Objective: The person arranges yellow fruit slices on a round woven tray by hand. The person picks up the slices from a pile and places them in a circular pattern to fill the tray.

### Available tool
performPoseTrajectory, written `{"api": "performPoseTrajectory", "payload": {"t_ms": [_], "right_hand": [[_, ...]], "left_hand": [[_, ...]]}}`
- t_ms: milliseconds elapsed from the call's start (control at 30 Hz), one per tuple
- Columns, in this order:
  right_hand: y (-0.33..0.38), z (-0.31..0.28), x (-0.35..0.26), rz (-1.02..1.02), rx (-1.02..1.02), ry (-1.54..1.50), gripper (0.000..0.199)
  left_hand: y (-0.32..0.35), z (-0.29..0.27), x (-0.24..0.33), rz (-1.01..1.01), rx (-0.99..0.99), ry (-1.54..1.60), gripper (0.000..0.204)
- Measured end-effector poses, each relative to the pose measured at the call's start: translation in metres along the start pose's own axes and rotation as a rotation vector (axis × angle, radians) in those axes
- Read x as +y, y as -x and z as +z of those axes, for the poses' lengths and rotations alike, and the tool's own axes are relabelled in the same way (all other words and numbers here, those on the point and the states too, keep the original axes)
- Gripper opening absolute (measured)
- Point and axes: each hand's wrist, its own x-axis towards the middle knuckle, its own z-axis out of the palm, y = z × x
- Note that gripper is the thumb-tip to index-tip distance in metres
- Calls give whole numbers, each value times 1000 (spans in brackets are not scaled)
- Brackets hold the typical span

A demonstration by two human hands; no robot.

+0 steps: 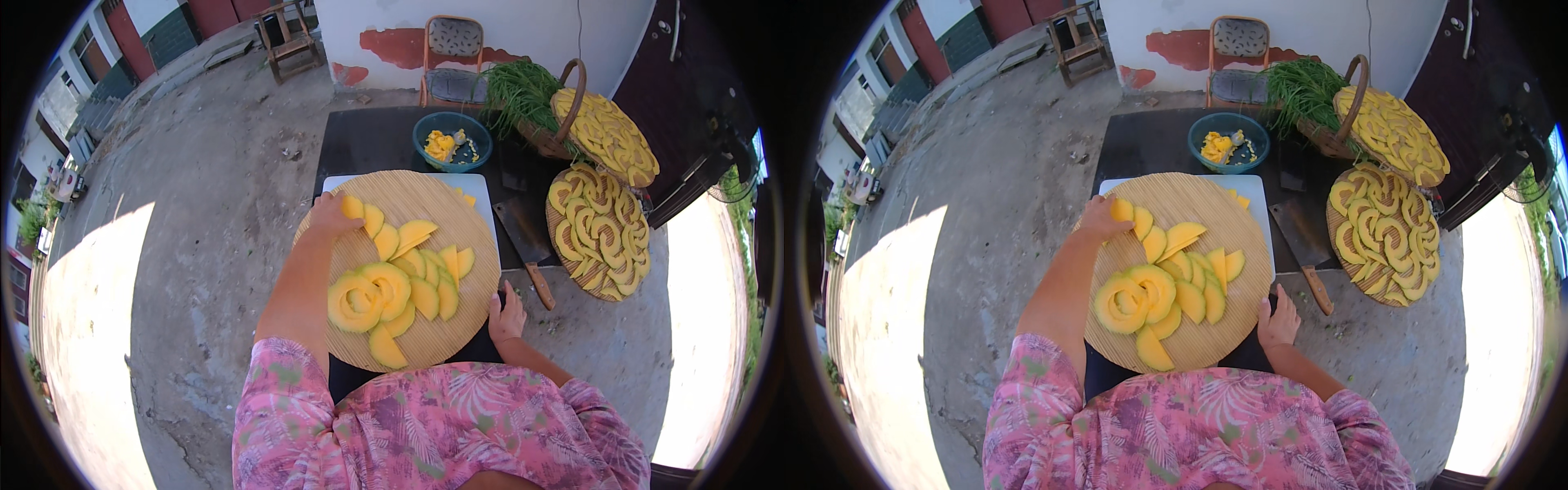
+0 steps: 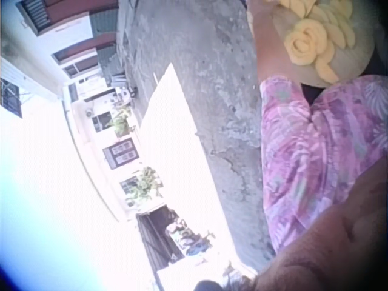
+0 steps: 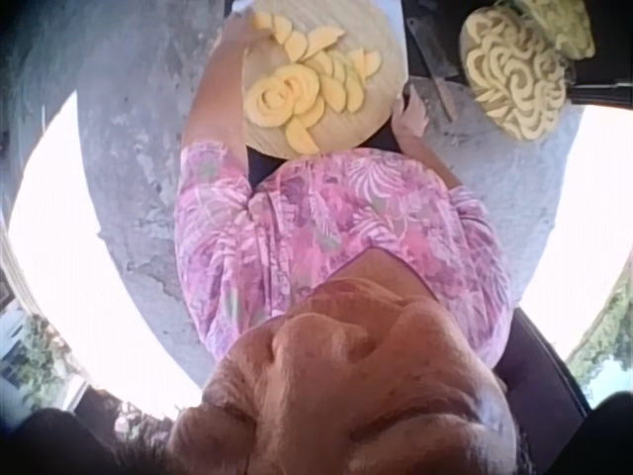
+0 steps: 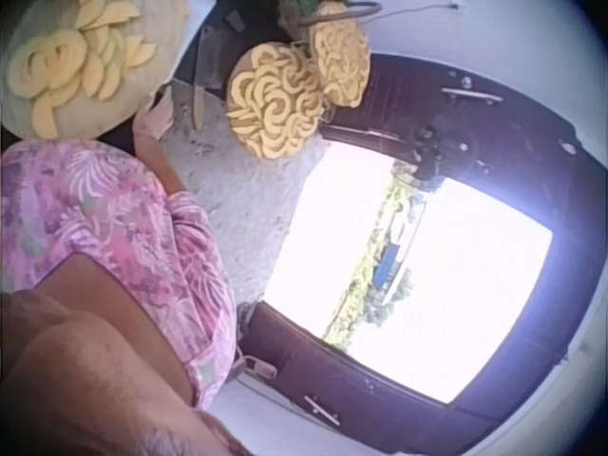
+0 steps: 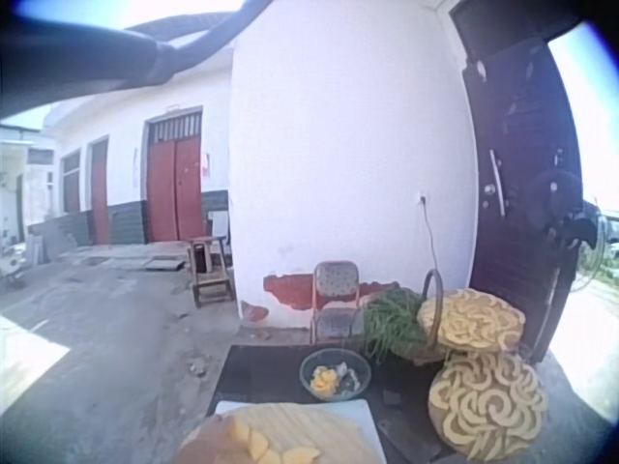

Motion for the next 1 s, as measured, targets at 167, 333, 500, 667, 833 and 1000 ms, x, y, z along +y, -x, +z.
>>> {"api": "performPoseTrajectory", "payload": {"t_ms": [167, 333, 500, 667, 833, 1000], "right_hand": [[-1, 2, -3, 5, -6, 32, 51], [-2, 1, 1, 14, -18, 42, 50], [-2, 2, 2, 8, -39, 34, 50], [-2, 2, 2, 20, -36, 64, 50], [-2, 4, 2, 29, -42, 80, 49], [-2, 5, 4, 8, -37, 90, 49]], "left_hand": [[36, 6, 9, -112, 71, -44, 77], [67, 12, 20, -32, 194, 107, 64], [85, 22, 7, 68, 292, 105, 52], [91, 29, -21, 277, 315, 193, 31], [84, 30, -48, 414, 286, 319, 19], [72, -3, -52, 281, 192, 457, 14]]}}
